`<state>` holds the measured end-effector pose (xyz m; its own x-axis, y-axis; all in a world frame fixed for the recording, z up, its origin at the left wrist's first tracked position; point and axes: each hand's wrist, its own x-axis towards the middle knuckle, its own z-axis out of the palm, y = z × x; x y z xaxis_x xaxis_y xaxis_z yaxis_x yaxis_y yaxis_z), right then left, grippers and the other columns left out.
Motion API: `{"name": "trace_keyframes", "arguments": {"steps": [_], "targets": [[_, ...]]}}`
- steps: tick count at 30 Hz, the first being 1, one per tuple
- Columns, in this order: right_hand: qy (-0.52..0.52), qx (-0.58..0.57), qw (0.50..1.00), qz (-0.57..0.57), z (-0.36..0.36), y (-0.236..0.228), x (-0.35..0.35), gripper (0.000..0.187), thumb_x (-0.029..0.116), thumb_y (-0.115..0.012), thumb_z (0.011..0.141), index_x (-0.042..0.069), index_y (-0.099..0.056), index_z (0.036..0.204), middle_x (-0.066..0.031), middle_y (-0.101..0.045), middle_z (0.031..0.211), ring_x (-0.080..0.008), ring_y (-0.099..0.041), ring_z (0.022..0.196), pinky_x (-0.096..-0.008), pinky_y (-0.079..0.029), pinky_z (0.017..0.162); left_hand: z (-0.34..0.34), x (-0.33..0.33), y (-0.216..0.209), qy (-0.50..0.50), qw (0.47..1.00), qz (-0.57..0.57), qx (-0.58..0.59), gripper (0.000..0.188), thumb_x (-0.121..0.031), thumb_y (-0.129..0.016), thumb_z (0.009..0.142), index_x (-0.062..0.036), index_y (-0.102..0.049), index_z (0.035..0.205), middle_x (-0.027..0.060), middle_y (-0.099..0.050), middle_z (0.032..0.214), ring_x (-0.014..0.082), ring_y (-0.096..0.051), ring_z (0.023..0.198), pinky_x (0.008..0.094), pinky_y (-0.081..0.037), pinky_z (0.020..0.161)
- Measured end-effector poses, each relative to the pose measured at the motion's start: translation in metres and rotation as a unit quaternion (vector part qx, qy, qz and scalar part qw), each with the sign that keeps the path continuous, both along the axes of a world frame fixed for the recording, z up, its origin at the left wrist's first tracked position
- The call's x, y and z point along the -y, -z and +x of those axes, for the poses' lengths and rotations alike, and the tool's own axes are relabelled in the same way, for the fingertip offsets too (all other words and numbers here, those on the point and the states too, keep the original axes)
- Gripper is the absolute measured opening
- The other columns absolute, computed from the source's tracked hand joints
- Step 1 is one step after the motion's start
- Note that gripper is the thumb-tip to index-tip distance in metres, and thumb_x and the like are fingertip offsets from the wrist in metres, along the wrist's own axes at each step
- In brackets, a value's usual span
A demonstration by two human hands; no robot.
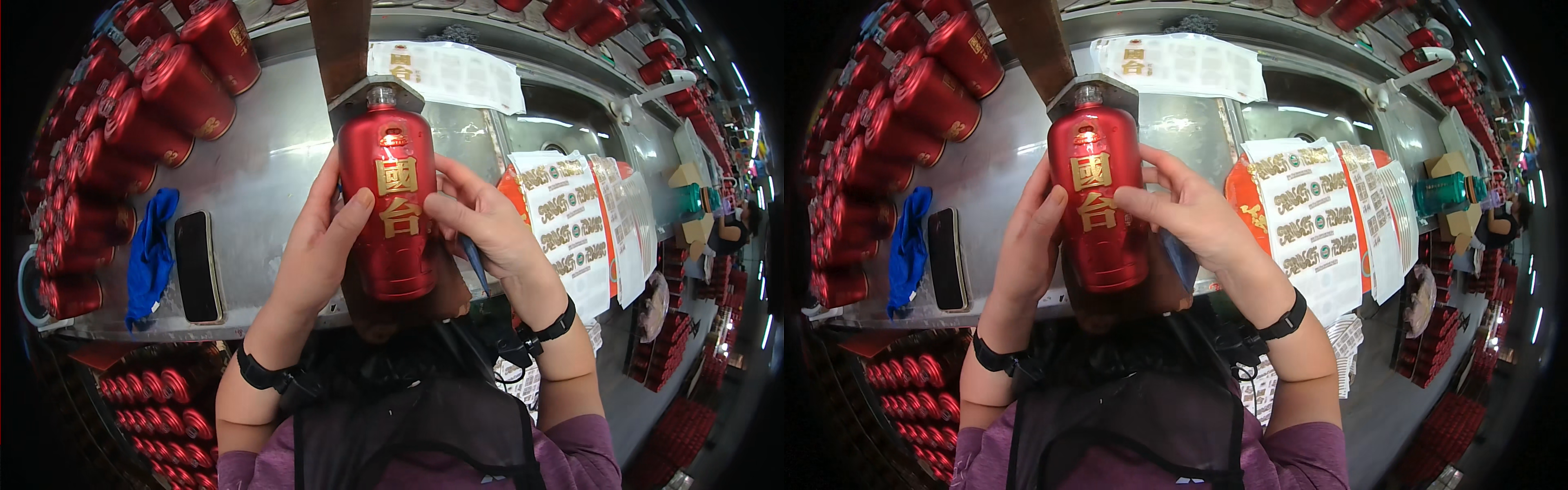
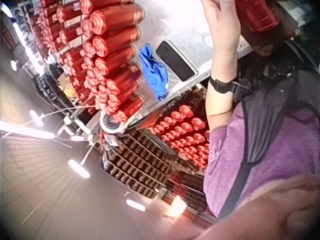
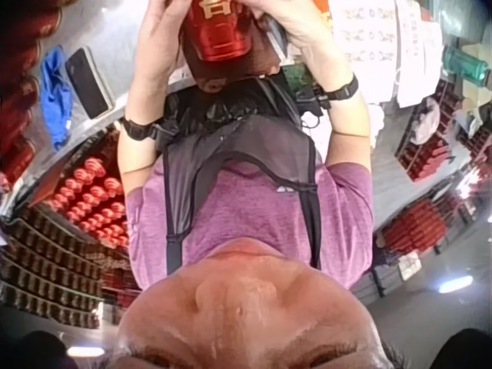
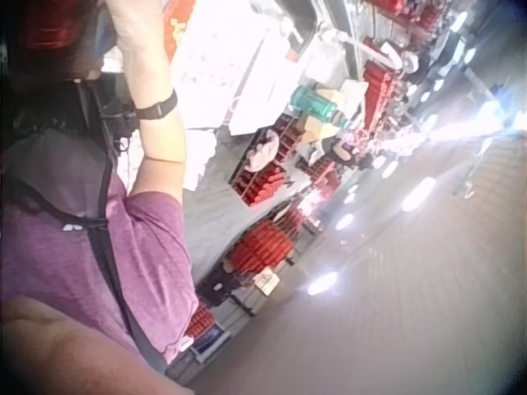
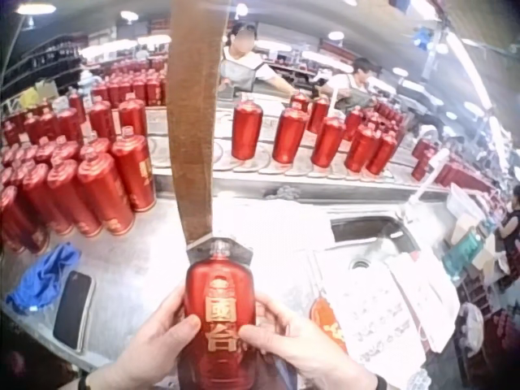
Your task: Applying labels and cleaning residue from red liquor bottles on an assembly line.
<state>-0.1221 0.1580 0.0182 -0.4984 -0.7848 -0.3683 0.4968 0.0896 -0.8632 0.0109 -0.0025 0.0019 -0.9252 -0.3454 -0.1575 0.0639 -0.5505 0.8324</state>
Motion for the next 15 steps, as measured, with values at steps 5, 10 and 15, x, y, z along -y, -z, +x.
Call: {"name": "trace_keyframes", "arguments": {"steps": [5,10,15], "targets": [[0.008,-0.006,1.000,-0.022,0.006,0.005,0.002,0.079,0.007,-0.076,0.086,-0.004,-0.033,0.151,-0.0124,-0.055,0.136,-0.0124,-0.066,0.103,-0.0268,-0.051,0.092,-0.003,-0.008,0.001,-0.008,0.999,-0.051,-0.007,0.075,-0.007,-0.062,0.098,0.0000,-0.017,0.157,0.0138,-0.046,0.145,0.0183,-0.051,0.130,0.0338,-0.043,0.109],[0.000,0.004,0.999,-0.033,0.007,0.005,0.001,0.071,-0.004,-0.069,0.088,0.000,-0.036,0.150,-0.0115,-0.052,0.141,-0.0193,-0.060,0.122,-0.0318,-0.049,0.103,-0.002,-0.009,0.003,0.000,0.998,-0.062,-0.023,0.076,-0.004,-0.062,0.097,-0.0005,-0.017,0.157,0.0140,-0.046,0.146,0.0190,-0.052,0.129,0.0349,-0.045,0.108],[-0.003,0.002,0.999,-0.034,0.008,0.002,0.001,0.073,-0.005,-0.070,0.086,0.000,-0.035,0.150,-0.0110,-0.052,0.140,-0.0186,-0.060,0.121,-0.0308,-0.049,0.101,0.000,-0.007,0.003,0.007,0.998,-0.053,-0.024,0.076,-0.001,-0.061,0.097,-0.0009,-0.015,0.158,0.0144,-0.043,0.148,0.0204,-0.050,0.132,0.0369,-0.044,0.110]]}}
